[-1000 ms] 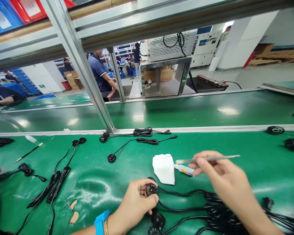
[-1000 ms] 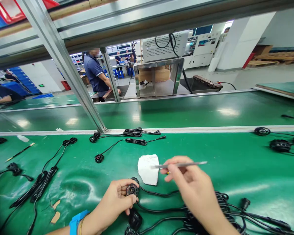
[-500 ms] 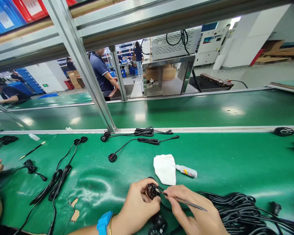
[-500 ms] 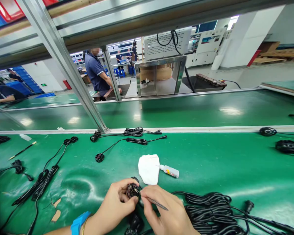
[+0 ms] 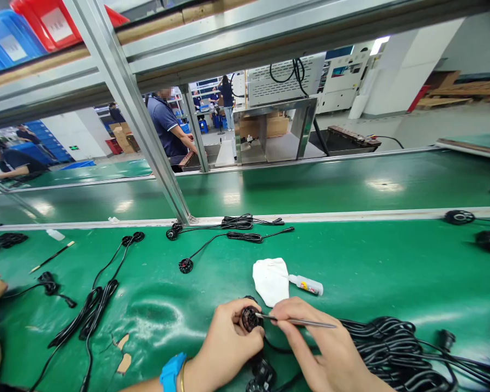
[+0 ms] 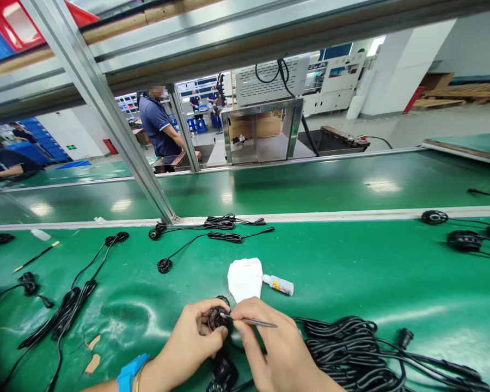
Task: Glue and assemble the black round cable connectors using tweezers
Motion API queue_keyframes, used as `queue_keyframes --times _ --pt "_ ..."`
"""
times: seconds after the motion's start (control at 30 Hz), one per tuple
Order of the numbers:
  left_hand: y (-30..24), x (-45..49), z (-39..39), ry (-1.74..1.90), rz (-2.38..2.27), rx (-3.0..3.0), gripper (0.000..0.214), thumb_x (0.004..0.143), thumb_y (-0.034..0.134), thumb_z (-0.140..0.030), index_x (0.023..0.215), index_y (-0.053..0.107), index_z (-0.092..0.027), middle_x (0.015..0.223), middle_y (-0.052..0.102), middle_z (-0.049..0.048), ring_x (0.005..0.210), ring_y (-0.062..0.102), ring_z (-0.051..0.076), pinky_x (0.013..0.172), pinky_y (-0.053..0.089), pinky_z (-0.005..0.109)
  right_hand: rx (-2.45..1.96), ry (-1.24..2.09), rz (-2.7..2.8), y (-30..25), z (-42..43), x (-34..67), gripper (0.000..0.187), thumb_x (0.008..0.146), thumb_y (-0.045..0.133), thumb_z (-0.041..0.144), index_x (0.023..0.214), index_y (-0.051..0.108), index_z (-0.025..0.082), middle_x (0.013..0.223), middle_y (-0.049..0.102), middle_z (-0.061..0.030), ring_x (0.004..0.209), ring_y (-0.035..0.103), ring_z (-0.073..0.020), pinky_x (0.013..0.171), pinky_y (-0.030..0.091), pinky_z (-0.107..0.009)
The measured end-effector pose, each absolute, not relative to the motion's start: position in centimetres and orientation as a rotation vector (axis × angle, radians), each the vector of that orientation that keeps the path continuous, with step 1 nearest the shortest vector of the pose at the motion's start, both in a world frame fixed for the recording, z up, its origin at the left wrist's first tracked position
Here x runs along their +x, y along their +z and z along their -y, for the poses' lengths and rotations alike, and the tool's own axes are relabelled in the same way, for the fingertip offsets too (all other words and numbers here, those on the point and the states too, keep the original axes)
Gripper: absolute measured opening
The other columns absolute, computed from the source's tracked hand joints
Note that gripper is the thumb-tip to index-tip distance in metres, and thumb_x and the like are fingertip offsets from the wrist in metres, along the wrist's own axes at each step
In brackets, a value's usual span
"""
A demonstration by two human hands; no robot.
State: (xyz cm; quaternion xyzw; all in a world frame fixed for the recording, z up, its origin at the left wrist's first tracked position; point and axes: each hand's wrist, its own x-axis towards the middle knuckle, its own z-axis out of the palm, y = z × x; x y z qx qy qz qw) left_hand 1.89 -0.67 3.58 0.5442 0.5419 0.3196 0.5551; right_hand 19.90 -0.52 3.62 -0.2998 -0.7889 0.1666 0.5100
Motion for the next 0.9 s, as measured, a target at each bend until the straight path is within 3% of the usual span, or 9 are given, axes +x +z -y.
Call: queue_keyframes --times 0.33,0.9 --pt "3.5 1.8 1.4 0.697 -1.39 1.422 0.029 0.07 0.064 -0.015 0.099 0.07 -0.014 0.066 0.055 -0.0038 0.052 0.048 0.01 0.05 0.037 0.02 -0.651 0.495 1.916 3.8 0.3 20.9 0.025 0.091 0.045 0.003 0.108 0.055 0.019 0.093 0.068 -0.0071 0.086 0.069 -0.0186 0.077 0.058 -0.028" --pt "4.3 2.1 0.7 0.7 -1.251 1.303 0.022 0.064 0.058 -0.007 0.083 0.067 -0.013 0.061 0.05 -0.0059 0.054 0.04 0.008 0.05 0.031 0.021 -0.579 0.532 2.022 2.6 0.4 20.6 0.028 0.091 0.043 0.0 0.111 0.053 0.018 0.093 0.064 -0.0087 0.087 0.066 -0.018 0.076 0.058 -0.029"
